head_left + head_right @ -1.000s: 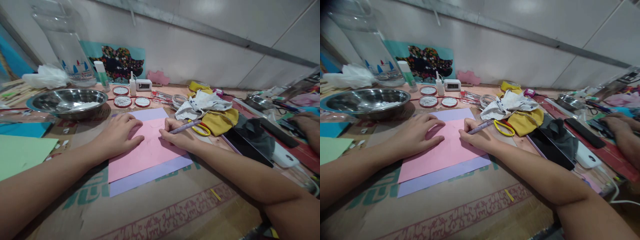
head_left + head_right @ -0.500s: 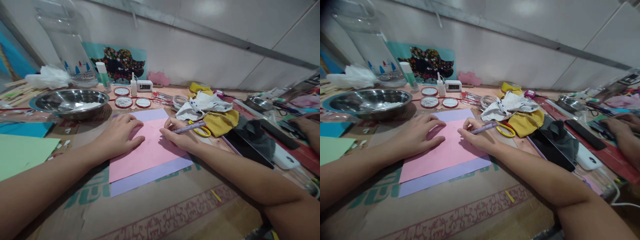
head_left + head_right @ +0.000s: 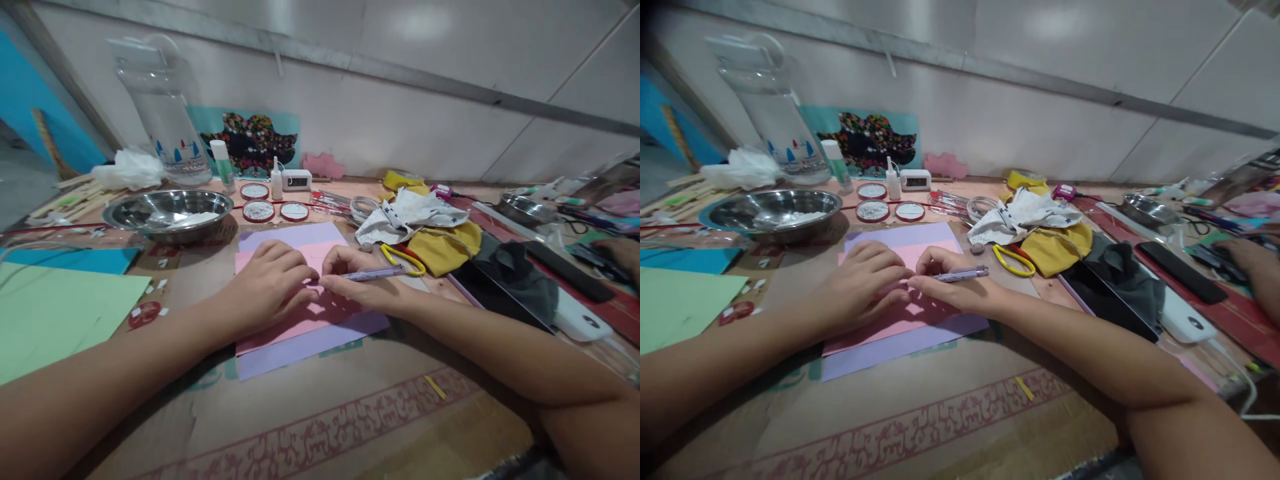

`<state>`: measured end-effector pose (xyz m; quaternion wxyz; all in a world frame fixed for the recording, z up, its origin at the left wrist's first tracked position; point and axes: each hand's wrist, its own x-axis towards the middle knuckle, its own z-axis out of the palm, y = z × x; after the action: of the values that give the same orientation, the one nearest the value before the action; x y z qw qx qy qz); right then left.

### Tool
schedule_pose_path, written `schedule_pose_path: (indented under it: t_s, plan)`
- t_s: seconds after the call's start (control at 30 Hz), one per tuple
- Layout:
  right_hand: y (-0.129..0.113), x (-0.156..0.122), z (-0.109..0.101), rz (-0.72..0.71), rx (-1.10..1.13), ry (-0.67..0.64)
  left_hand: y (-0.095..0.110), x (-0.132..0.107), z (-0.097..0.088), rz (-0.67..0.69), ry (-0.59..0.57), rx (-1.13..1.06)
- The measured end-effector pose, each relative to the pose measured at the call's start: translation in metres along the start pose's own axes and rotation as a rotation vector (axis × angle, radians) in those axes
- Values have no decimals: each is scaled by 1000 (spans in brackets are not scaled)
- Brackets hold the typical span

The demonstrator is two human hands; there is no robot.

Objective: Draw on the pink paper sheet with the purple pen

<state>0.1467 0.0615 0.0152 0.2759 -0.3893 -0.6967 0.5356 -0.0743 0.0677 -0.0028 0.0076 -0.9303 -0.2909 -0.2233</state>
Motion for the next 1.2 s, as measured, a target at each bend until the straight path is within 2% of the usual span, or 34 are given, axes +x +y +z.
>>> schedule_pose_path:
  t_s: [0.13,0.33,0.4,0.57,0.77,0.93,1.2]
  plan:
    - [-14,7,1,-29,-68,-1,0,1,-1,-58,-12,-92]
    - [-29,40,-2,-165,-95,75,-2,0,-4,-183,28,-303]
    - [-34,50,-2,-185,13,153,-3,1,-3,-265,25,-342]
    - [-34,70,3,-68,434,273,-8,2,1,-439,-66,-487]
    - [-22,73,13,-84,669,379,-12,4,5,-417,-108,-503]
    - [-26,69,8,-142,664,336,-13,3,8,-402,-139,-485]
    - [-39,64,-5,-171,715,326,-15,-2,9,-415,-97,-533]
